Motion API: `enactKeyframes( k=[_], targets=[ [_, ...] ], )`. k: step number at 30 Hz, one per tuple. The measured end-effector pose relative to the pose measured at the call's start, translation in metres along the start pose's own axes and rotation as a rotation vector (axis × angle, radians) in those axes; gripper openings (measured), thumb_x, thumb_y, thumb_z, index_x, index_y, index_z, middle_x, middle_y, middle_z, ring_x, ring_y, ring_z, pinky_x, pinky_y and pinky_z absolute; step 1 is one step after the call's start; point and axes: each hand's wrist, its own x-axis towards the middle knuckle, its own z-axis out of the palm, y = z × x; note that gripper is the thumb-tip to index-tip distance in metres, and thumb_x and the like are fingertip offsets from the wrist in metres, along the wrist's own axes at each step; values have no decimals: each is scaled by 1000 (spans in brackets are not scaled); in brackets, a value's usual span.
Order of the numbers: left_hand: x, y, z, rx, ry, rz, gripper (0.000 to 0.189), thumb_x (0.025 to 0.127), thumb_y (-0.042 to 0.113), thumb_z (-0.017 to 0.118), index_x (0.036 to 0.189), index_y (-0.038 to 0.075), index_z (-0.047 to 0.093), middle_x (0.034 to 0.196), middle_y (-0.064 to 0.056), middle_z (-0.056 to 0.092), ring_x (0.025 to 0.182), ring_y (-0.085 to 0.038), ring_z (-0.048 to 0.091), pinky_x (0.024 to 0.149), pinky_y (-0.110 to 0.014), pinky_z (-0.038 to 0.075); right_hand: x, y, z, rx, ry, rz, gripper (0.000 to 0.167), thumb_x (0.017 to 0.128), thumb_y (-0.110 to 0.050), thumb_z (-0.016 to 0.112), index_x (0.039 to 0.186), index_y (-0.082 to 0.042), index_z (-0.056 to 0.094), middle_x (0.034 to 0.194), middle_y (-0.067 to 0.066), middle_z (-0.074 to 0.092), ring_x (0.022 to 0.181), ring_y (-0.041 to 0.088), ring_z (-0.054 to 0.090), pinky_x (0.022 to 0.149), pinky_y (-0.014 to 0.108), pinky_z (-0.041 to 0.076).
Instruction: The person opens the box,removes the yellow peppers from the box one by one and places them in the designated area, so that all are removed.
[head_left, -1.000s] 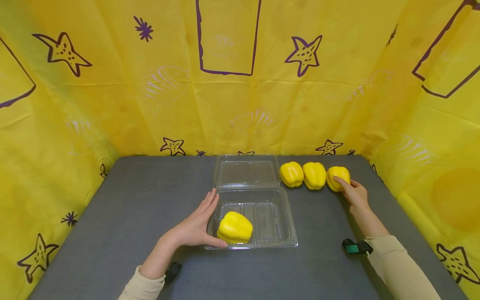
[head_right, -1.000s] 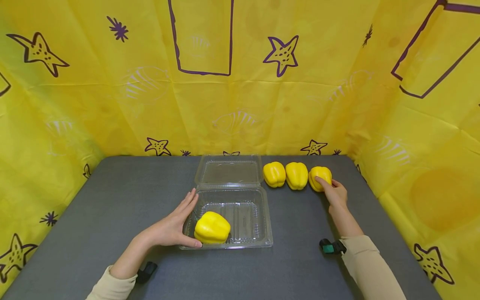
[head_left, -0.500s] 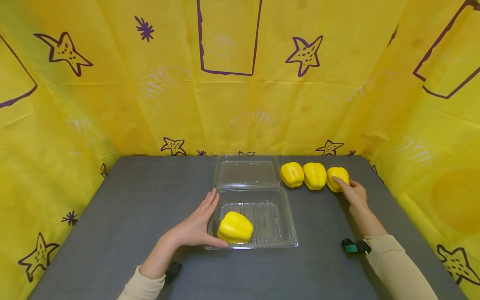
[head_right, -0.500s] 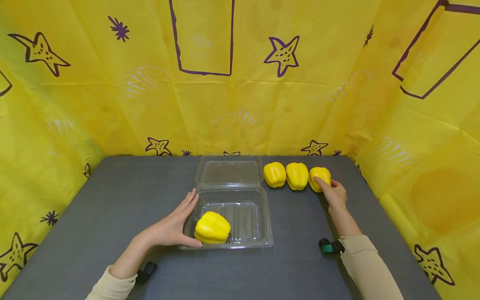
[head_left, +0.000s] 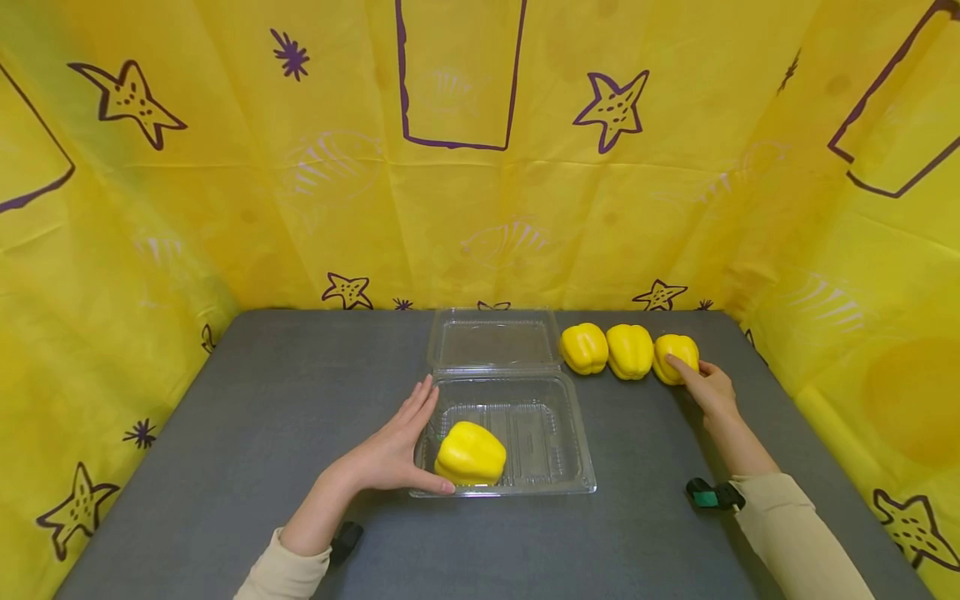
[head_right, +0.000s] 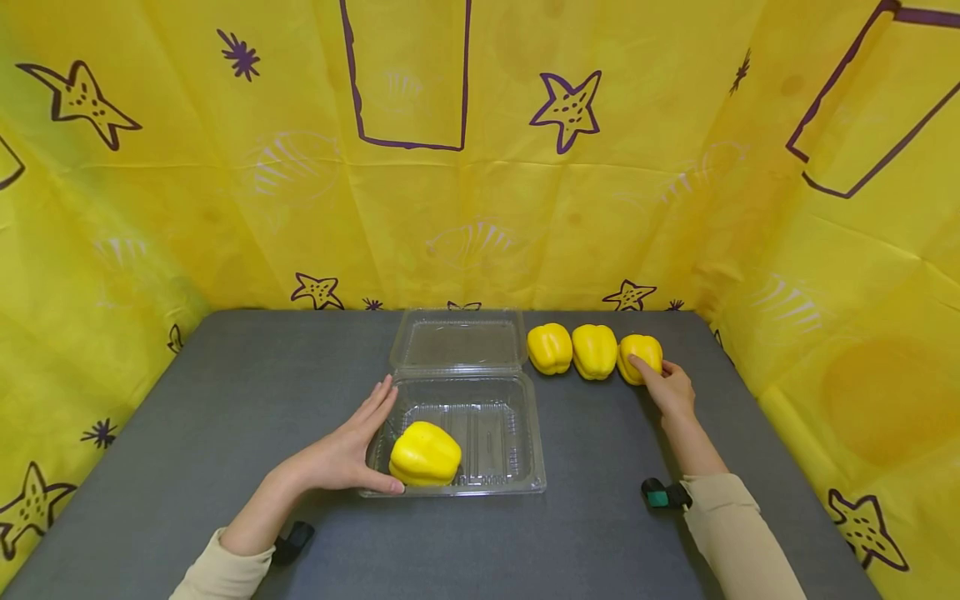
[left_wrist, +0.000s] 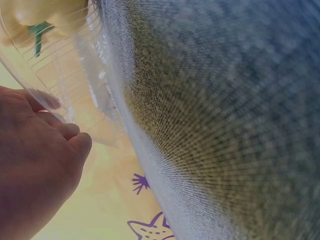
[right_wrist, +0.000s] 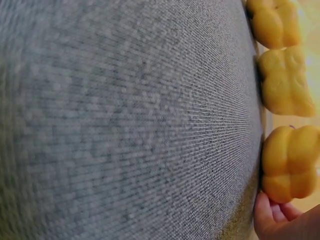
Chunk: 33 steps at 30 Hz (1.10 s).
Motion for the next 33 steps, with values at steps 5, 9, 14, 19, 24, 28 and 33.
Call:
enactKeyframes(
  k=[5, 9, 14, 19, 24, 28, 33],
  targets=[
    [0, 1, -1, -4, -5, -4, 137, 62, 65, 82, 157, 5, 3, 162, -3, -14, 148, -26, -9, 113, -57, 16, -3, -1, -1, -12, -12, -10, 101, 88, -63, 56, 151, 7, 20, 152, 31, 26, 132, 42, 32, 109, 52, 29],
    [1, 1, -1, -2, -2, -1, 137, 62, 65, 82, 157, 6, 3, 162, -3, -14, 148, -26, -9, 113, -56, 16, -5, -1, -2, 7, 1, -25, 101, 88, -61, 56, 152, 7, 17, 152, 31, 26, 133, 42, 31, 110, 52, 27],
    [1, 1, -1, 4, -1, 0, 137, 62, 66, 82, 157, 7, 2, 163, -4, -14, 148, -26, -9, 114, -56, 16, -11, -3, 0, 52, 38, -61, 101, 88, -59, 60, 153, 3, 15, 153, 27, 26, 135, 40, 29, 111, 51, 26],
    [1, 1, -1, -5, -4, -5, 137, 62, 64, 82, 157, 6, 3, 162, -3, -14, 148, -26, -9, 114, -56, 15, -20, -7, 1, 85, 98, -107, 98, 88, -57, 62, 155, -2, 16, 157, 20, 22, 139, 38, 25, 111, 50, 26],
    [1, 1, 0, -3, -8, -9, 137, 62, 65, 82, 157, 6, 3, 162, -3, -14, 148, -26, -9, 113, -56, 16, -32, -14, 3, 134, 201, -150, 86, 87, -53, 65, 152, -10, 29, 155, 11, 28, 140, 32, 25, 111, 47, 27],
    [0, 0, 0, -6, -6, -9, 137, 62, 65, 82, 156, 5, 3, 162, -3, -14, 148, -26, -9, 113, -57, 16, -43, -22, 7, 146, 218, -172, 81, 87, -53, 65, 151, -13, 34, 153, 8, 31, 138, 29, 27, 107, 48, 30],
    [0, 1, 0, -22, -11, -19, 137, 62, 64, 83, 157, 6, 2, 162, -2, -15, 148, -25, -9, 113, -57, 17, -57, -31, 16, 184, 185, -181, 77, 88, -52, 65, 149, -14, 37, 152, 8, 34, 136, 27, 29, 107, 47, 29]
  ],
)
